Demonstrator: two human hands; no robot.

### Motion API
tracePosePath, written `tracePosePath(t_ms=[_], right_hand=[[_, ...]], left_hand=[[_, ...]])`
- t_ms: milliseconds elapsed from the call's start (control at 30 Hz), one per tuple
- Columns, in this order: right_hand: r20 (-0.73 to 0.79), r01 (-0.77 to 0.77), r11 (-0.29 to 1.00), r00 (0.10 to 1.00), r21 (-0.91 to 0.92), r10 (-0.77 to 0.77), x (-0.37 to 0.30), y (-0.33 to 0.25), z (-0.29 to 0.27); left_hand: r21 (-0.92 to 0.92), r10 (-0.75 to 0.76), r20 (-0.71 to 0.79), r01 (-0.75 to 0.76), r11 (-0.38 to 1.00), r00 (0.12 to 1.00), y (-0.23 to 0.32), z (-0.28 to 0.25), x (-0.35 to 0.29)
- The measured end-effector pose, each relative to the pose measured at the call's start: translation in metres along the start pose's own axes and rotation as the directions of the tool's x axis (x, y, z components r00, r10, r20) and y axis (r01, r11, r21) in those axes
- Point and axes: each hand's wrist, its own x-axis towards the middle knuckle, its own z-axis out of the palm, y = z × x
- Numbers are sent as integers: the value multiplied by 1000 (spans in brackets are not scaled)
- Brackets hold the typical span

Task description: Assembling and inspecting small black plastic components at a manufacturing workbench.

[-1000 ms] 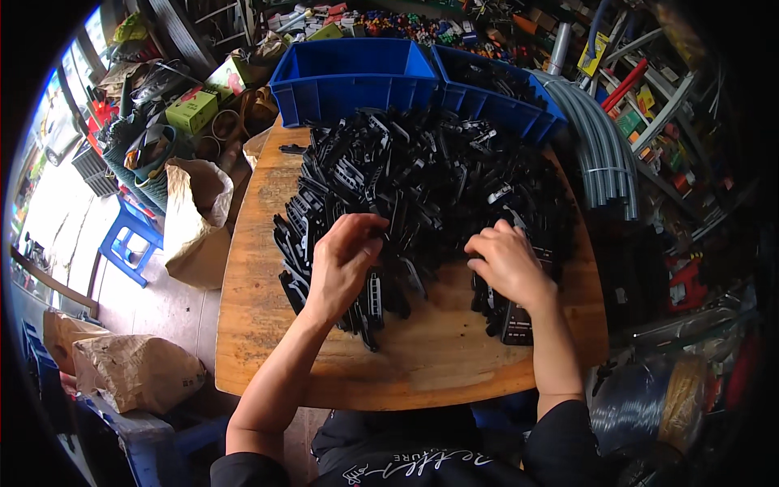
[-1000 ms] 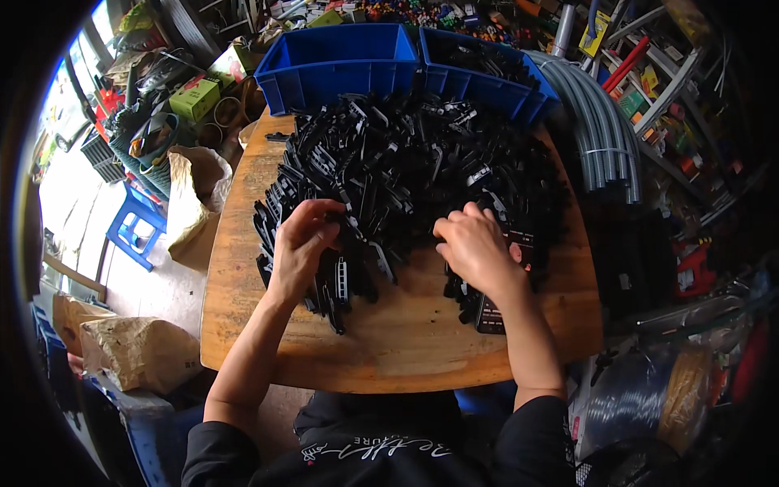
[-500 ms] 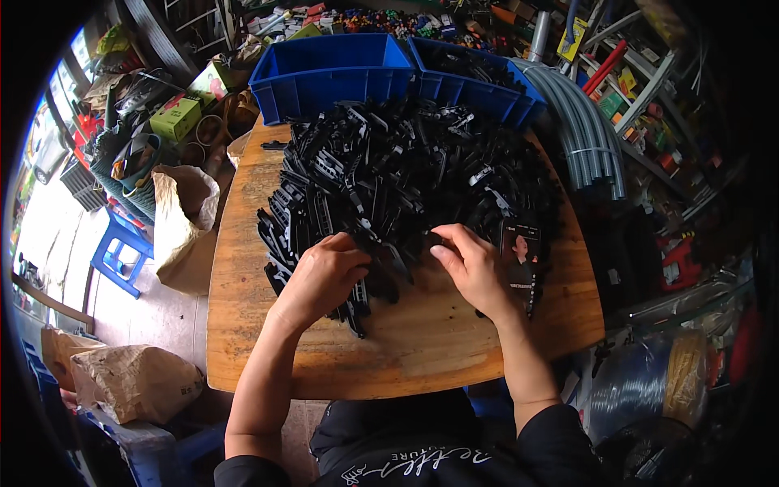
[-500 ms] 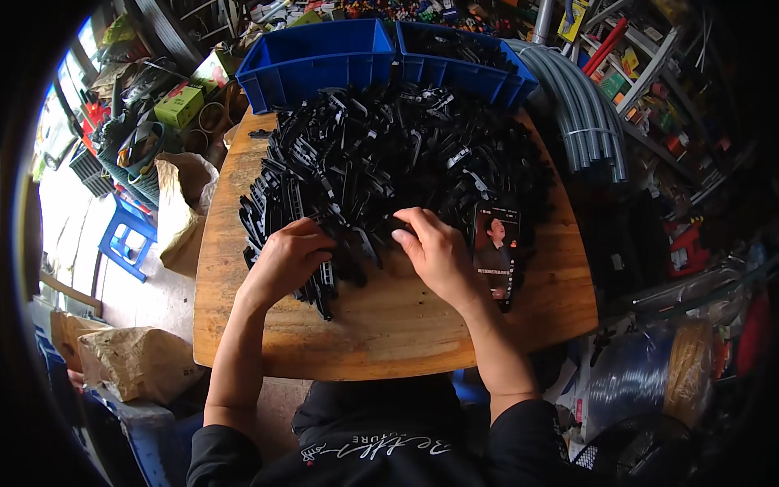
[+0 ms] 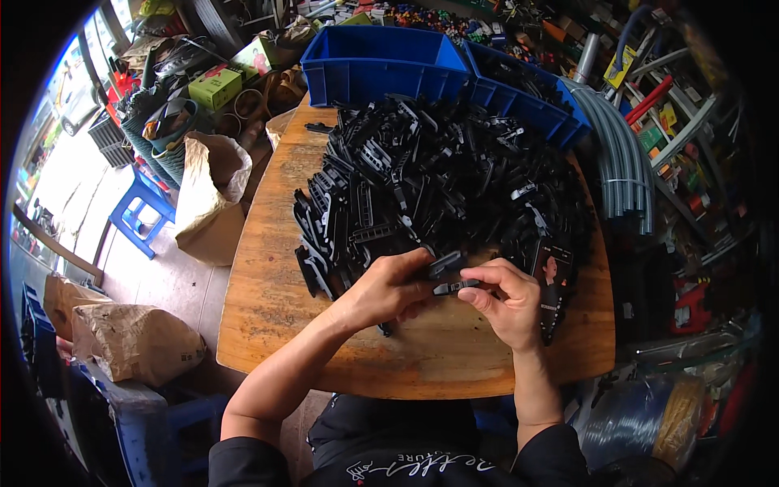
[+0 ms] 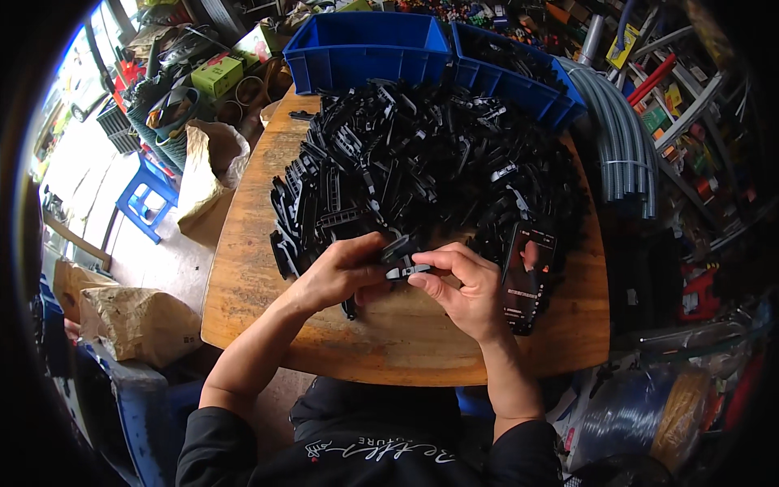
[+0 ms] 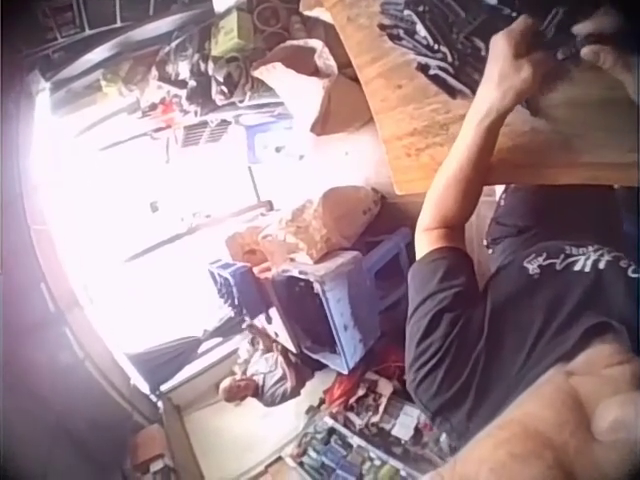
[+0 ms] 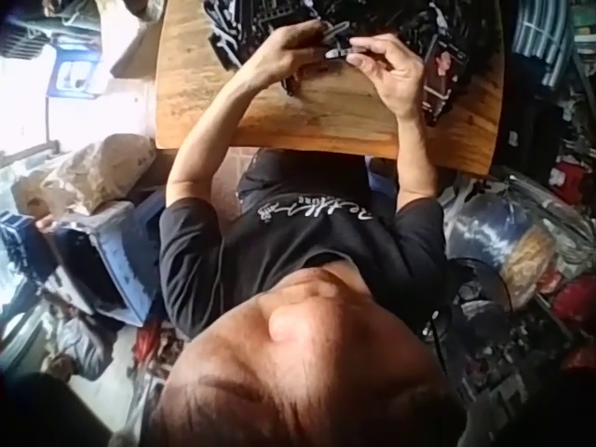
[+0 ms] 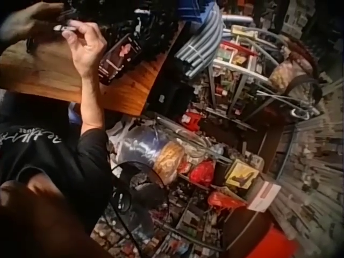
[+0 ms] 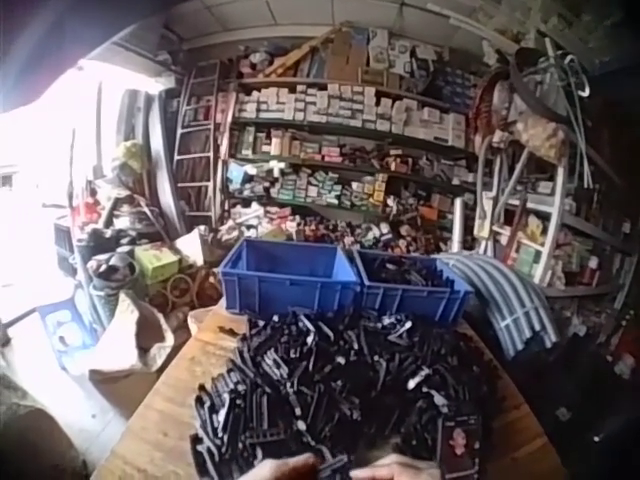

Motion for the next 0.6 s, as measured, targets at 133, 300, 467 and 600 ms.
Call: tracePosePath(t_ms=[133,300,467,600], right_hand=[[-37,105,989,993,-109,-110,1,-5,4],[-70,126,965,987,-228,-145,0,-3,9],[-83,39,985,995,-166,-54,-2,-1,9],[-154,-37,994,988,-100,21,-5,8,9]], left_hand=[[467,383,-93,-299,832,919,-14,10,2],[558,495,-117,-355,750,861,-17,20,1],[689,505,-81,-318,652,859,-16,19,0],[651,475,-77,-317,689,876,-13,20,-1]])
